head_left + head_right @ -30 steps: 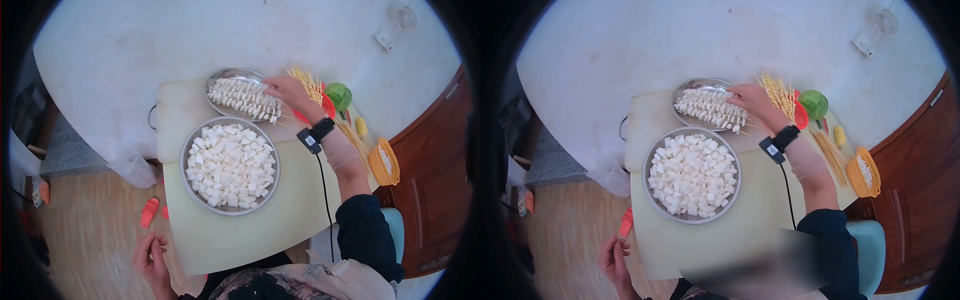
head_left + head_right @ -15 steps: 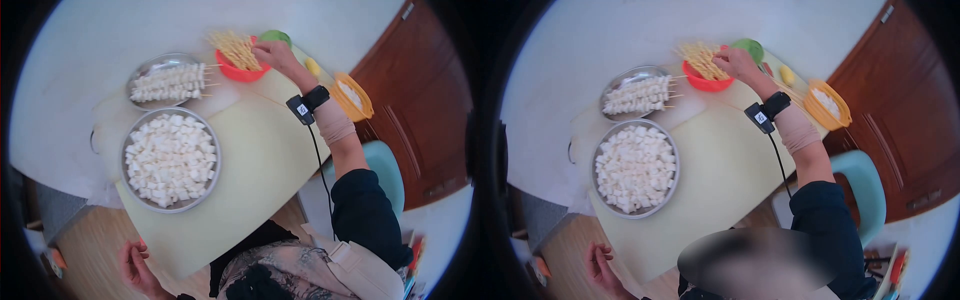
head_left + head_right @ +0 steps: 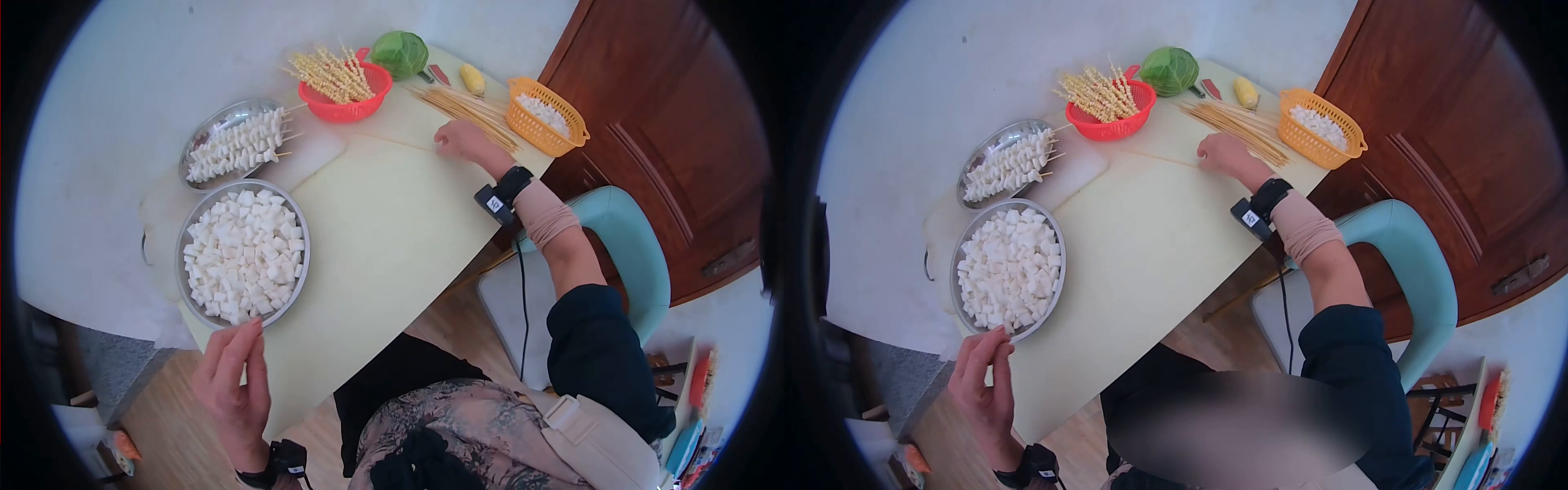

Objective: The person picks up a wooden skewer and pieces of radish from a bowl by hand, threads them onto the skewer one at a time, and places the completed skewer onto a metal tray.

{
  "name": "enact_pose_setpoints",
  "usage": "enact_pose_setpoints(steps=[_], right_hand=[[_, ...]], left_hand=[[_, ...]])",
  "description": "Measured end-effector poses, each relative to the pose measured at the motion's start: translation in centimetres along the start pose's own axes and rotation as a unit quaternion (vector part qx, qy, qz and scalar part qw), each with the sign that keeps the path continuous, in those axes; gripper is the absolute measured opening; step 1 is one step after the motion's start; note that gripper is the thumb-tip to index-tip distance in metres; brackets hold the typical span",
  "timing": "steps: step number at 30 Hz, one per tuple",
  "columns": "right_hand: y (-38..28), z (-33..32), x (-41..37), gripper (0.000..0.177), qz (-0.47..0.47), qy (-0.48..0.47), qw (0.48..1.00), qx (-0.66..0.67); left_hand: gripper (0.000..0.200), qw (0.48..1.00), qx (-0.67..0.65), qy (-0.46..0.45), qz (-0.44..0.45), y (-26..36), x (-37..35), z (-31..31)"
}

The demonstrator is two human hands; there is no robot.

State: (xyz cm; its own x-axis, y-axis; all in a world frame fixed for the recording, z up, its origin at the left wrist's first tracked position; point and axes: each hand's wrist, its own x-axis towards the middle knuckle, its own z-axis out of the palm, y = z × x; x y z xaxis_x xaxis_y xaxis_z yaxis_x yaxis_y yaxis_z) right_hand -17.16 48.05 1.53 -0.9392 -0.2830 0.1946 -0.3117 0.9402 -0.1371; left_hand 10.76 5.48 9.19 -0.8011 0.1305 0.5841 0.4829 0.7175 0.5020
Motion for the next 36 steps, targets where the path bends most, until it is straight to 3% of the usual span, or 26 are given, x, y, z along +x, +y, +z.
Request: enact_pose_setpoints(steps=[5, 8, 11, 13, 14, 17, 21, 23, 25, 26, 27, 28, 29, 31, 33, 36], right_hand=[[-1.4, 0.9, 0.3, 0.019, -0.004, 0.000, 0.996, -0.093], [-2.0, 0.6, 0.0, 0.020, -0.013, -0.058, 0.987, -0.151], [-2.7, -1.2, -0.9, 0.020, 0.026, -0.081, 0.993, -0.085], [-3.5, -2.9, -1.6, 0.011, 0.015, -0.018, 0.995, 0.095], [-4.7, -4.1, -1.6, 0.011, 0.007, -0.018, 0.995, 0.096], [-8.2, -8.0, -2.0, 0.010, 0.036, -0.101, 0.977, 0.182], [-12.2, -8.8, -1.5, 0.010, -0.054, -0.079, 0.967, 0.236], [-14.1, -7.7, -0.4, 0.012, -0.113, -0.056, 0.956, 0.266], [-16.4, -5.3, 1.1, 0.015, -0.153, 0.007, 0.893, 0.424], [-18.1, -5.1, 1.5, 0.015, -0.160, 0.004, 0.891, 0.424], [-19.9, -4.9, 1.7, 0.015, -0.106, -0.035, 0.845, 0.524], [-21.4, -4.6, 2.0, 0.016, -0.050, -0.075, 0.784, 0.614], [-22.5, -4.0, 2.5, 0.016, -0.055, -0.080, 0.783, 0.614], [-24.5, -3.0, 3.8, 0.018, -0.033, -0.146, 0.661, 0.735], [-26.4, -2.4, 4.4, 0.018, -0.030, -0.158, 0.646, 0.746], [-27.7, -0.7, 4.9, 0.018, -0.049, -0.198, 0.559, 0.804]], left_hand=[[0.025, 1.000, -0.009, -0.008, 0.015, 0.6, -1.0, 1.3], [0.021, 0.999, -0.009, -0.022, -0.033, 0.2, -1.5, 0.8], [0.019, 0.997, -0.030, -0.018, -0.071, -0.7, -1.7, 0.7], [0.018, 0.994, -0.044, -0.025, -0.097, -1.6, -1.9, 0.7], [0.018, 0.994, -0.053, -0.020, -0.093, -2.1, -1.6, 0.7], [0.017, 0.994, -0.052, -0.017, -0.090, -3.5, -0.7, 0.8], [0.017, 0.989, -0.091, 0.009, -0.116, -5.8, 0.3, 1.7], [0.017, 0.965, -0.190, 0.027, -0.180, -6.9, 1.1, 2.2], [0.018, 0.967, -0.172, 0.059, -0.178, -8.8, 2.4, 3.2], [0.018, 0.982, -0.082, 0.089, -0.145, -9.5, 3.3, 3.4], [0.017, 0.987, 0.010, 0.117, -0.112, -10.3, 4.1, 3.6], [0.017, 0.986, 0.013, 0.121, -0.115, -11.1, 4.9, 4.0], [0.018, 0.984, 0.083, 0.110, -0.116, -11.7, 5.7, 4.5], [0.019, 0.975, 0.156, 0.105, -0.122, -12.6, 6.8, 5.3], [0.019, 0.963, 0.224, 0.026, -0.151, -13.1, 7.7, 6.0], [0.017, 0.956, 0.264, 0.014, -0.131, -12.8, 8.1, 6.7]])
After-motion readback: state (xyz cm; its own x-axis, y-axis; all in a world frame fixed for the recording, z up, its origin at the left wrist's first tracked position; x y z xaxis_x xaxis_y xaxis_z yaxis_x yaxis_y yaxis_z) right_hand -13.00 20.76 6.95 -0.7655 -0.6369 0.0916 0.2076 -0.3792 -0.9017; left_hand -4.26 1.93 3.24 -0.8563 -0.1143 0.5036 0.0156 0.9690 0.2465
